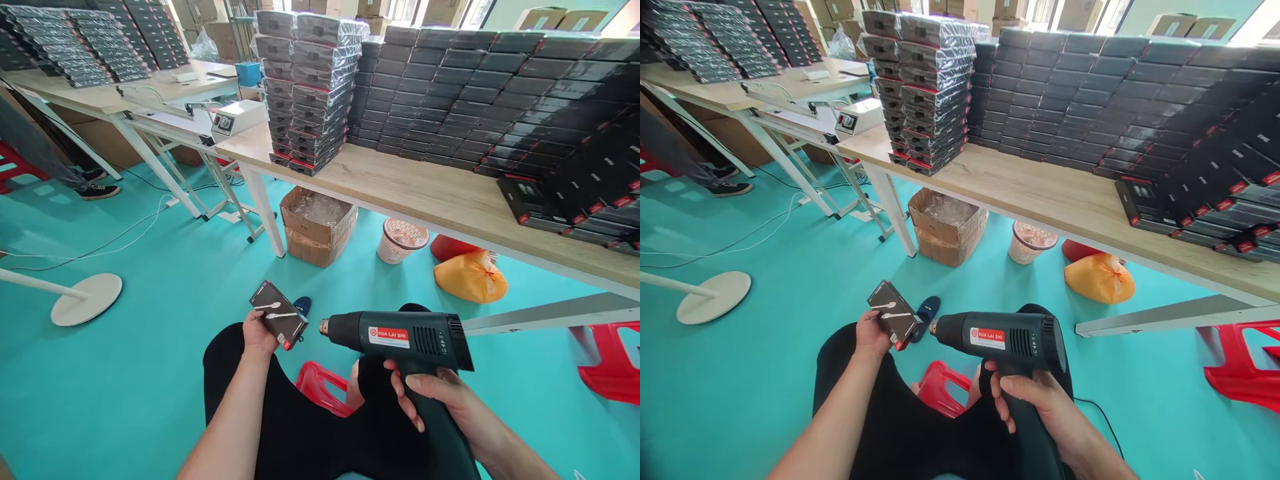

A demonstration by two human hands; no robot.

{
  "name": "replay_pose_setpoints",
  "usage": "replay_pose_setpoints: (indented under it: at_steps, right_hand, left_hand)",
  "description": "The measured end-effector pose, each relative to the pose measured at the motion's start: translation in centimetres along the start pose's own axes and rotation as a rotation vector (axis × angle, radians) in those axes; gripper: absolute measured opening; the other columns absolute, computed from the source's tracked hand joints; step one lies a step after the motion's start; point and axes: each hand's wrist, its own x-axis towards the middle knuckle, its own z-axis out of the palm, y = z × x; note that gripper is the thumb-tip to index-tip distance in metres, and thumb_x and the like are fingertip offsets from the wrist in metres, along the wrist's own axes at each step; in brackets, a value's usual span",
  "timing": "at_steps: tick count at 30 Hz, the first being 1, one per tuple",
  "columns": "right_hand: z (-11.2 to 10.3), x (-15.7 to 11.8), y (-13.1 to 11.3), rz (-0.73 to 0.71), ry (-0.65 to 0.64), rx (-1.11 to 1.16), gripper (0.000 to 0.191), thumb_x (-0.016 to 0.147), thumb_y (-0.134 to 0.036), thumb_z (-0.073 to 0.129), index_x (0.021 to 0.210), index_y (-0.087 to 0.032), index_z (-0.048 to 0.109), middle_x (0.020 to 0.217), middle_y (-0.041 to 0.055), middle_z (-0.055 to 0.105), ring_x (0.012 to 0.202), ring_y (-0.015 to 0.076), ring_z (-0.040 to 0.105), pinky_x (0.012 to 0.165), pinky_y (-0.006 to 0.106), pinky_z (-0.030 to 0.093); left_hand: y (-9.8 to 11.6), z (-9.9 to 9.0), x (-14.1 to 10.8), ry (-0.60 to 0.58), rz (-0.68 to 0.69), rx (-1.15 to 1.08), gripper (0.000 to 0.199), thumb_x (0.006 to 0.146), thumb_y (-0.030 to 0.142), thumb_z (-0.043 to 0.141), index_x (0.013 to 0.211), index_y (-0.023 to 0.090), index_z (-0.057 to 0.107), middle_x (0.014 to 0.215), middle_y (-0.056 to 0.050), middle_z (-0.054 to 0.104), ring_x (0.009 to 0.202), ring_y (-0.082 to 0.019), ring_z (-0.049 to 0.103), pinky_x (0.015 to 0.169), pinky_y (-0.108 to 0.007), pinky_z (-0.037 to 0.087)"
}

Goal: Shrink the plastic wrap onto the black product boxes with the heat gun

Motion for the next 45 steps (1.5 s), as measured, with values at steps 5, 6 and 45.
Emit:
replay_pose_setpoints:
  at_steps: [5,6,45]
  right_hand:
    - [0.7,0.6,0.0,-0.011,-0.032,-0.018,0.037,0.078,-0.040,0.077,0.106,-0.016,0.071,0.085,0.0056,0.068,0.063,0.0161,0.058,0.052,0.028,0.046]
    - [0.7,0.9,0.0,-0.022,-0.016,-0.035,0.037,0.078,-0.040,0.077,0.106,-0.016,0.071,0.084,0.0057,0.068,0.064,0.0163,0.058,0.053,0.029,0.046]
    - [2.0,5.1,-1.8,-0.018,0.004,-0.067,0.033,0.077,-0.033,0.074,0.102,-0.011,0.069,0.077,0.0040,0.067,0.059,0.0138,0.059,0.051,0.025,0.046]
  left_hand:
    - [-0.4,-0.2,0.2,-0.018,0.033,0.062,0.031,0.056,0.015,0.052,0.082,0.016,0.068,0.065,-0.006,0.069,0.059,-0.025,0.066,0.066,-0.042,0.056]
    - [-0.6,-0.3,0.2,-0.040,0.049,0.095,0.027,0.056,0.014,0.052,0.079,0.017,0.067,0.064,-0.005,0.068,0.059,-0.025,0.065,0.065,-0.040,0.056]
    - [-1.6,-0.2,-1.1,-0.228,0.518,0.812,0.028,0.060,0.022,0.063,0.087,0.020,0.073,0.086,-0.002,0.076,0.087,-0.023,0.067,0.082,-0.034,0.052]
